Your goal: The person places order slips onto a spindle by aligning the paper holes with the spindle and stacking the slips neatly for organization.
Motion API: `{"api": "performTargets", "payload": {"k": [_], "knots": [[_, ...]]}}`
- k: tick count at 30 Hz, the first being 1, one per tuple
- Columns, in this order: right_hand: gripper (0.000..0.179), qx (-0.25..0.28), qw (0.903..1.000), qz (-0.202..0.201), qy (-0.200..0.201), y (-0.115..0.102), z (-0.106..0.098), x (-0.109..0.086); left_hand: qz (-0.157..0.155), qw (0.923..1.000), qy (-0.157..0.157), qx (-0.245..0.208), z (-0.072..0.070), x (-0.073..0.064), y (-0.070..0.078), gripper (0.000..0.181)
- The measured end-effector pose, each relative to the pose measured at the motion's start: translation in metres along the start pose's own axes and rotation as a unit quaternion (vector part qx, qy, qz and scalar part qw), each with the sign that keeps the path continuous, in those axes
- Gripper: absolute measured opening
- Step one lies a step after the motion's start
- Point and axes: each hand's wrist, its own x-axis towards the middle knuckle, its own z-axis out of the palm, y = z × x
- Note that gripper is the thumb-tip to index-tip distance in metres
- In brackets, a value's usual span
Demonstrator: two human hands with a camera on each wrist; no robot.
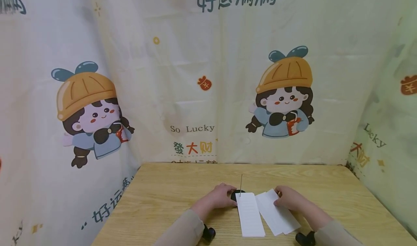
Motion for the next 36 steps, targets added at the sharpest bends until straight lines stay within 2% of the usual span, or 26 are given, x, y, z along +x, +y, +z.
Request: {"api": "performTargets", "payload": {"k": [5,12,16,19,28,36], "knots": [[0.026,0.032,0.9994,0.005,0.008,0.006,-0.002,-0.003,-0.001,1.0,-0.002,0.001,0.0,0.0,0.0,0.054],[0.038,0.085,0.9963,-0.008,0.009,0.013,-0.006,-0.009,0.003,0.9999,-0.006,0.008,0.0,0.001,0.002,0.056],[0.039,0.084,0.9964,-0.011,0.011,0.016,-0.008,-0.011,0.008,0.9998,-0.005,0.017,0.001,0.003,0.003,0.057],[0.039,0.095,0.9954,-0.003,0.015,0.015,-0.012,-0.012,0.013,0.9997,-0.006,0.019,0.001,0.003,0.004,0.057],[0.041,0.113,0.9932,-0.013,0.024,0.009,-0.024,-0.013,0.007,0.9998,-0.007,0.016,-0.003,0.001,0.003,0.058],[0.043,0.175,0.9842,0.008,0.024,0.004,-0.024,-0.014,-0.003,1.0,-0.005,0.007,-0.002,-0.001,0.0,0.056]]}}
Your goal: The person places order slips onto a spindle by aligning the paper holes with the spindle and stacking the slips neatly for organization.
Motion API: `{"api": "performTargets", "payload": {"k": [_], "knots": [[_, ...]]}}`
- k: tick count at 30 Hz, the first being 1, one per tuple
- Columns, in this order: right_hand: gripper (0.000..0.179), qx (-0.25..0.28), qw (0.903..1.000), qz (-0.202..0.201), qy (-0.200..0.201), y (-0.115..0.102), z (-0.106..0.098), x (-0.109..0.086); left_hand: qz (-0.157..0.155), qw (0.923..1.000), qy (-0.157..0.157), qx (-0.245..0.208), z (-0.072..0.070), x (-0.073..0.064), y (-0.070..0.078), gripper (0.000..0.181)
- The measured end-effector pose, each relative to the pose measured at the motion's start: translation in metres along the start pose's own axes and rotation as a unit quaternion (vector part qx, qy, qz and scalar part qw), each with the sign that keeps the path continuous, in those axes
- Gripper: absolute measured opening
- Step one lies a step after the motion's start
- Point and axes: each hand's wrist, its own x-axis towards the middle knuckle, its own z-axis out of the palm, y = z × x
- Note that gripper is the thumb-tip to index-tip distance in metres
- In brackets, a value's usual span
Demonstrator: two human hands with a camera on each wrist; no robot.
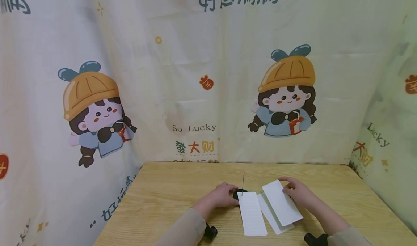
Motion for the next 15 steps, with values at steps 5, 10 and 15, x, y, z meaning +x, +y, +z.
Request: {"api": "performTargets", "payload": {"k": [5,10,15], "knots": [[0.047,0.031,0.9995,0.001,-0.005,-0.004,0.003,-0.001,0.002,0.9998,0.011,-0.018,-0.003,-0.005,0.002,0.049],[0.05,0.056,0.9983,-0.013,-0.01,-0.011,0.005,-0.003,0.002,0.9989,0.02,-0.043,-0.006,-0.007,0.001,0.044],[0.051,0.08,0.9966,-0.019,-0.01,-0.019,0.008,-0.004,0.023,0.9961,0.035,-0.078,-0.012,-0.011,0.004,0.041]]}}
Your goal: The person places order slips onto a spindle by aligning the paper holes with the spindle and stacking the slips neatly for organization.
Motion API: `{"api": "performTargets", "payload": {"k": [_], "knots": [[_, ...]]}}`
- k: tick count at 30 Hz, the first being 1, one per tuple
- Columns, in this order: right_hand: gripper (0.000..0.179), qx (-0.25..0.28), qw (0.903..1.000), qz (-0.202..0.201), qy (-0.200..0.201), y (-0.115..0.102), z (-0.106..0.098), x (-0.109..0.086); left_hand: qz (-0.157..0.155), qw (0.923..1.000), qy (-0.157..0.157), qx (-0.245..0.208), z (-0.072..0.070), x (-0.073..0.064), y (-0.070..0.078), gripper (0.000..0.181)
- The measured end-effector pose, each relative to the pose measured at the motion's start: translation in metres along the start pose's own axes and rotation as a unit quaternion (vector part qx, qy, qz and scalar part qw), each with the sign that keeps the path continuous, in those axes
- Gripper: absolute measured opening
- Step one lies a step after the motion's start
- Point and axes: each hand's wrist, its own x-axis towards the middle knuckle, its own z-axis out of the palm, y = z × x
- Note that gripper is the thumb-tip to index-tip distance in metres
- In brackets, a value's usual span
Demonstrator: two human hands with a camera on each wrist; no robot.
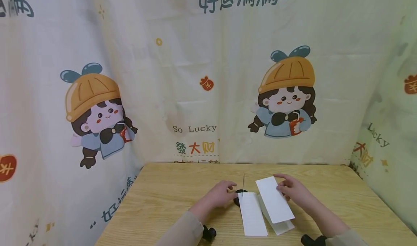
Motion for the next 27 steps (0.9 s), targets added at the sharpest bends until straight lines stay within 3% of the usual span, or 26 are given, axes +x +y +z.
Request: {"api": "performTargets", "payload": {"k": [11,20,27], "knots": [[0.052,0.049,0.9981,-0.016,0.034,-0.023,0.011,0.006,0.02,0.9956,0.066,-0.063,-0.006,-0.002,0.015,0.039],[0.051,0.093,0.9941,-0.019,0.052,-0.036,0.031,0.009,0.026,0.982,0.109,-0.152,-0.013,-0.002,0.033,0.03],[0.048,0.096,0.9931,-0.02,0.064,-0.042,0.044,0.012,0.039,0.975,0.13,-0.175,-0.013,0.0,0.043,0.031]]}}
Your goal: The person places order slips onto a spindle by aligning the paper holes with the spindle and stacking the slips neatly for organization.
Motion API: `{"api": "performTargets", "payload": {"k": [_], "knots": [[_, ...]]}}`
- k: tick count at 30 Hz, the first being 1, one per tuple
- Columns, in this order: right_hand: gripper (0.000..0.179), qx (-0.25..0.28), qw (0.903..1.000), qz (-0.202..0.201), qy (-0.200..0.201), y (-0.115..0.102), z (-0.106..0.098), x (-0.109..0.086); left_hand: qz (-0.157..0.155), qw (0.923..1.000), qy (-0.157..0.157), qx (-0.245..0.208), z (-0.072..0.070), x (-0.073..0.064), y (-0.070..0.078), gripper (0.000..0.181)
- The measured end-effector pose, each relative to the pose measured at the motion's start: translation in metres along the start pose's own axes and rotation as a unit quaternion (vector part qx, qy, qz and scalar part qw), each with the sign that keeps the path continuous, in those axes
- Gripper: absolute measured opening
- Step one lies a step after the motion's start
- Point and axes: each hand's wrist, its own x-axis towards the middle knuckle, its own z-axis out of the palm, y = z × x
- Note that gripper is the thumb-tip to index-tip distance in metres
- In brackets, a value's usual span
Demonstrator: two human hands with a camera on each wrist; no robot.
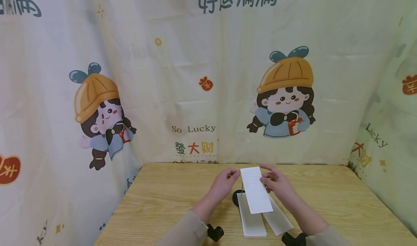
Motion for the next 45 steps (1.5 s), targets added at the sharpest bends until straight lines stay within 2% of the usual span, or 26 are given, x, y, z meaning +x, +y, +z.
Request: {"api": "performTargets", "payload": {"k": [11,24,45], "knots": [[0.047,-0.001,0.9998,0.012,0.013,0.006,0.006,0.001,-0.021,0.9998,0.002,-0.002,0.012,0.009,0.004,0.024],[0.046,0.005,0.9997,0.012,0.02,0.008,0.007,0.001,-0.028,0.9995,0.0,0.011,0.015,0.015,0.007,0.027],[0.047,0.003,0.9998,0.012,0.013,0.005,0.007,-0.005,-0.033,0.9994,0.003,-0.003,0.015,0.011,0.01,0.025]]}}
